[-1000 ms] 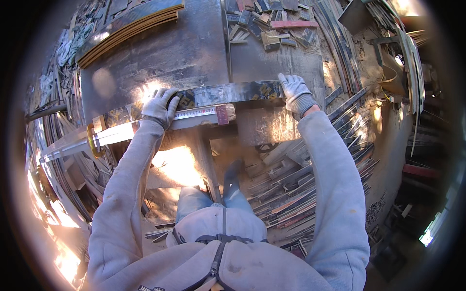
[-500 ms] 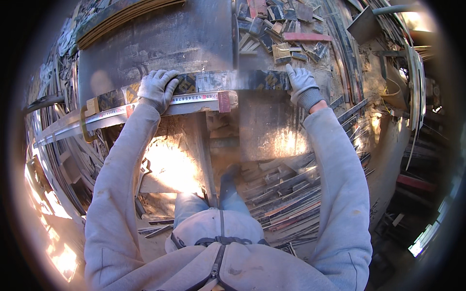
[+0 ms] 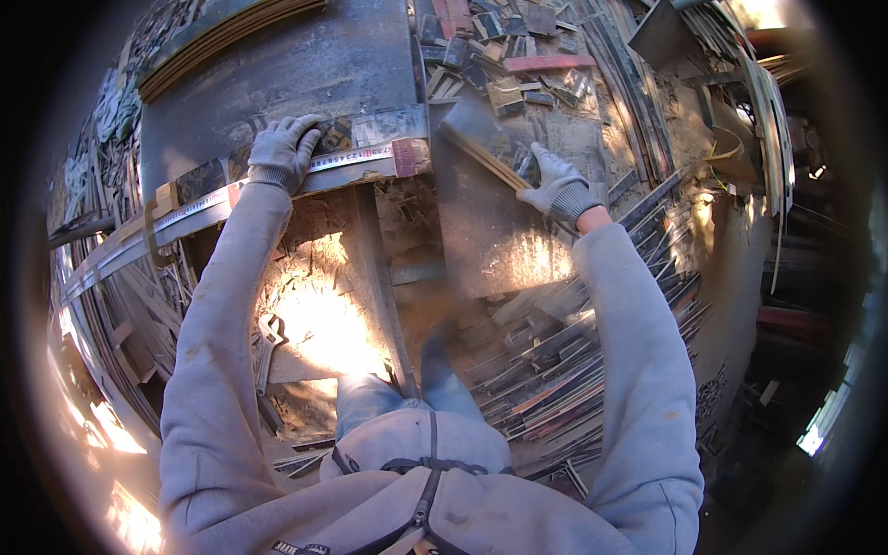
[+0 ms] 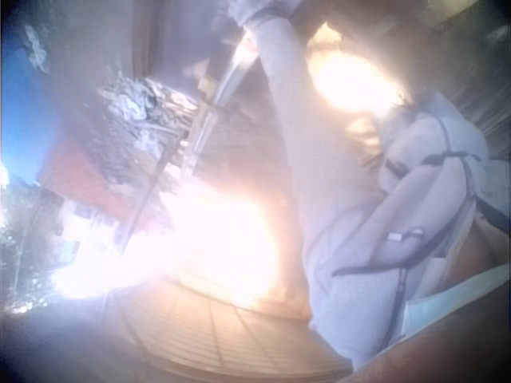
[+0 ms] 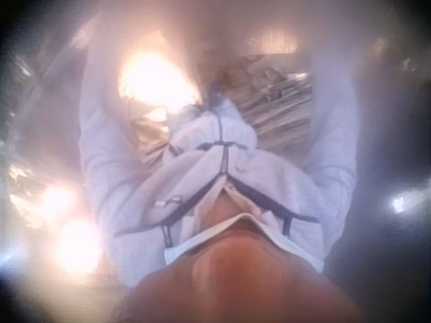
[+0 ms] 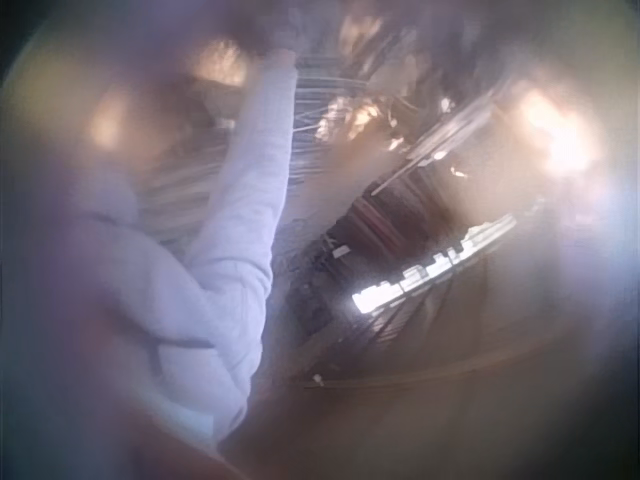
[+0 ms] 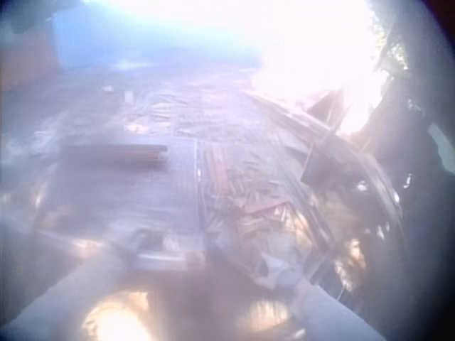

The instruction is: The person selects thin wooden strips, measures them against a metal guide on a workbench, and cuts them to length using a manual sliding saw. The person repeats this process for several pieces, stacking the cut pieces on the bench.

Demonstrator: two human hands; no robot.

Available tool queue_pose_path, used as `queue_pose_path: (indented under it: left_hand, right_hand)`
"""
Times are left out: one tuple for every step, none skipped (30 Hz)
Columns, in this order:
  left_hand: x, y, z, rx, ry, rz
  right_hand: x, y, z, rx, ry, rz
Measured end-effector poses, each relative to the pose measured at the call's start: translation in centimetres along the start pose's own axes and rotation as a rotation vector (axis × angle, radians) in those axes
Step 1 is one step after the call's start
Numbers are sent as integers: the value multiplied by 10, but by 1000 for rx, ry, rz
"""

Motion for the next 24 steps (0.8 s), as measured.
queue_pose_path:
  left_hand:
    - [-4, -1, 0, 20, -54, 5]
    - [-3, -1, 0, 27, -36, 38]
    - [-1, 0, 0, 34, -17, 72]
    - [-1, 0, -1, 49, -63, 120]
    - [-1, 2, 0, 50, -99, 123]
    - [1, 4, 0, 53, -137, 127]
    - [4, 5, 2, 57, -171, 135]
    - [8, 6, 5, 71, -197, 104]
    - [12, 7, 10, 50, -218, 66]
    - [16, 6, 17, 37, -249, 38]
    - [17, 3, 22, 35, -338, 17]
    - [19, 1, 32, -9, -374, -9]
    - [19, -2, 40, -41, -428, -38]
    - [12, -5, 45, -43, -577, -110]
    - [10, -7, 50, -53, -650, -180]
    - [5, -9, 51, -20, -726, -177]
    - [5, -5, 52, -77, -735, -179]
    - [5, 1, 59, -52, -694, -282]
    - [2, 5, 53, 3, -745, -324]
    - [-1, 15, 53, -31, -807, -330]
    - [0, 24, 44, -38, -862, -341]
    - [5, 34, 46, -67, -835, -377]
    - [15, 42, 47, -96, -786, -424]
    - [19, 42, 47, -79, -805, -328]
  right_hand:
    - [-9, 10, -30, -175, -113, 116]
    - [-8, 4, -60, -173, -43, 254]
    - [-8, -7, -84, -183, -42, 650]
    - [-7, -7, -109, -296, -97, 789]
    - [-5, -16, -135, -410, -175, 1087]
    - [4, -26, -152, -449, -215, 1219]
    - [15, -36, -165, -504, -253, 1348]
    - [26, -47, -173, -582, -287, 1481]
    - [40, -60, -174, -623, -329, 1637]
    - [52, -69, -169, -639, -321, 1692]
    - [65, -76, -159, -625, -294, 1716]
    - [74, -82, -147, -613, -277, 1742]
    - [82, -82, -133, -623, -239, 1764]
    - [83, -78, -121, -686, -154, 1719]
    - [83, -82, -109, -686, -275, 1822]
    - [83, -78, -96, -692, -249, 1802]
    - [82, -73, -83, -675, -216, 1789]
    - [82, -65, -72, -685, -204, 1772]
    - [78, -57, -66, -751, -180, 1780]
    - [79, -53, -57, -763, -196, 1821]
    - [78, -54, -54, -745, -224, 1863]
    - [75, -56, -54, -794, -298, 1912]
    - [76, -57, -53, -796, -269, 1909]
    - [82, -62, -54, -711, -238, 1937]
Point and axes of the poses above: each hand's wrist, its own z-axis towards the middle knuckle, its own x-axis out of the back of the hand, y = z × x, the point moved 7 cm from there along z, towards the middle knuckle, and after that the axes turned 14 degrees about y, right-handed, at the moved point
